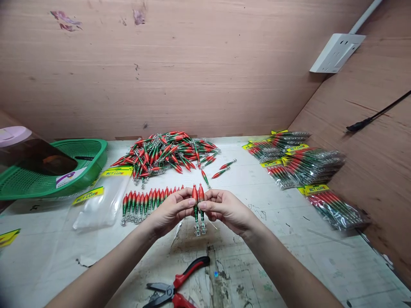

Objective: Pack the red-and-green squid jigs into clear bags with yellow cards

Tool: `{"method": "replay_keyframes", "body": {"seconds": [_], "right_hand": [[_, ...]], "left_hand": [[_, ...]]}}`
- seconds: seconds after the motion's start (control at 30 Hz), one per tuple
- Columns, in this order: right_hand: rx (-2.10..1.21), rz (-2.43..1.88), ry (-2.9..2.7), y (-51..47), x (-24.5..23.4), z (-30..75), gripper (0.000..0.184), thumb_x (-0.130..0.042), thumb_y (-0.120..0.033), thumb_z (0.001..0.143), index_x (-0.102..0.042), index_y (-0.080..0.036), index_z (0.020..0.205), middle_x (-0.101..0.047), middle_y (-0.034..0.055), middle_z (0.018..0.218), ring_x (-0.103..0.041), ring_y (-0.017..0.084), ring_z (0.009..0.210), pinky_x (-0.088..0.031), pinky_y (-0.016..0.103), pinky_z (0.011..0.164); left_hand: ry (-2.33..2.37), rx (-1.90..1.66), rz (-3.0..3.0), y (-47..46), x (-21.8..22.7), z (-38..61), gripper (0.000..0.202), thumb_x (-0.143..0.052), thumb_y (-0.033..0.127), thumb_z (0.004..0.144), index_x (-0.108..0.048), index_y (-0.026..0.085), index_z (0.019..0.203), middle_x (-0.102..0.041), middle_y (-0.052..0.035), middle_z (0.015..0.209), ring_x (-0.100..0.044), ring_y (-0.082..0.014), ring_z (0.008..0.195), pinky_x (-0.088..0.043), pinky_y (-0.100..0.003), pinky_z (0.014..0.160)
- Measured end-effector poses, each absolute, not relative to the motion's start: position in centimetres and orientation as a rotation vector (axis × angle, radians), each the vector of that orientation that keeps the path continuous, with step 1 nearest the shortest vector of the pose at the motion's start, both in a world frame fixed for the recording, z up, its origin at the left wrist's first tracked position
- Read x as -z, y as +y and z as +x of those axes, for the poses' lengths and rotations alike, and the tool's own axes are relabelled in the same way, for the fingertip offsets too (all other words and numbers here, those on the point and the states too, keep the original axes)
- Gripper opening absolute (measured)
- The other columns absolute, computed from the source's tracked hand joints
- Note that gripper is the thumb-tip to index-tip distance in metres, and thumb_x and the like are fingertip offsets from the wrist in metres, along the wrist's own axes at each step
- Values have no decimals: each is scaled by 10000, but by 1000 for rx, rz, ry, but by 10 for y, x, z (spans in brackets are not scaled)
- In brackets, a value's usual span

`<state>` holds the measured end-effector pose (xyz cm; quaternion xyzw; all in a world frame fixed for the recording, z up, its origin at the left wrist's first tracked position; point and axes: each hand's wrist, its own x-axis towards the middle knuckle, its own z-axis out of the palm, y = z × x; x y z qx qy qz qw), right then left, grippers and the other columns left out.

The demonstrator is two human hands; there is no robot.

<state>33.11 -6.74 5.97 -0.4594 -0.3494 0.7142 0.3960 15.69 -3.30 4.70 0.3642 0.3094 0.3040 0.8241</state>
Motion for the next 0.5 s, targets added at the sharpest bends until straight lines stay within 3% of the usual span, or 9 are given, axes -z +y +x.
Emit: {"method": "replay_keyframes", "body": {"seconds": [0.17,0.3,0.5], "right_hand": [[-1787,-1204,-943,-69,-60,330,405,-854,-397,530,-615,-139,730,-554,-20,677,-438,55,563,-314,207,507],[-1692,-1319,-1023,-65,-52,333,417,-819,-454,547,-592,-153,725,-552,-27,647,-434,56,517,-335,218,494],[-1304,-1744,-1182,-42,-7,343,263,-772,-292,652,-548,-173,724,-517,-74,510,-449,70,421,-317,208,425]], "left_hand": [[687,-634,819,-34,-46,157,383,-830,334,607,-647,140,881,-664,-32,862,-623,-104,735,-492,-213,695],[836,-574,1060,-27,-43,156,392,-739,424,683,-603,158,937,-656,-47,900,-629,-111,744,-506,-238,711],[1185,-340,1420,3,-26,184,263,-686,233,767,-592,139,994,-622,4,714,-604,-119,603,-519,-295,644]]}}
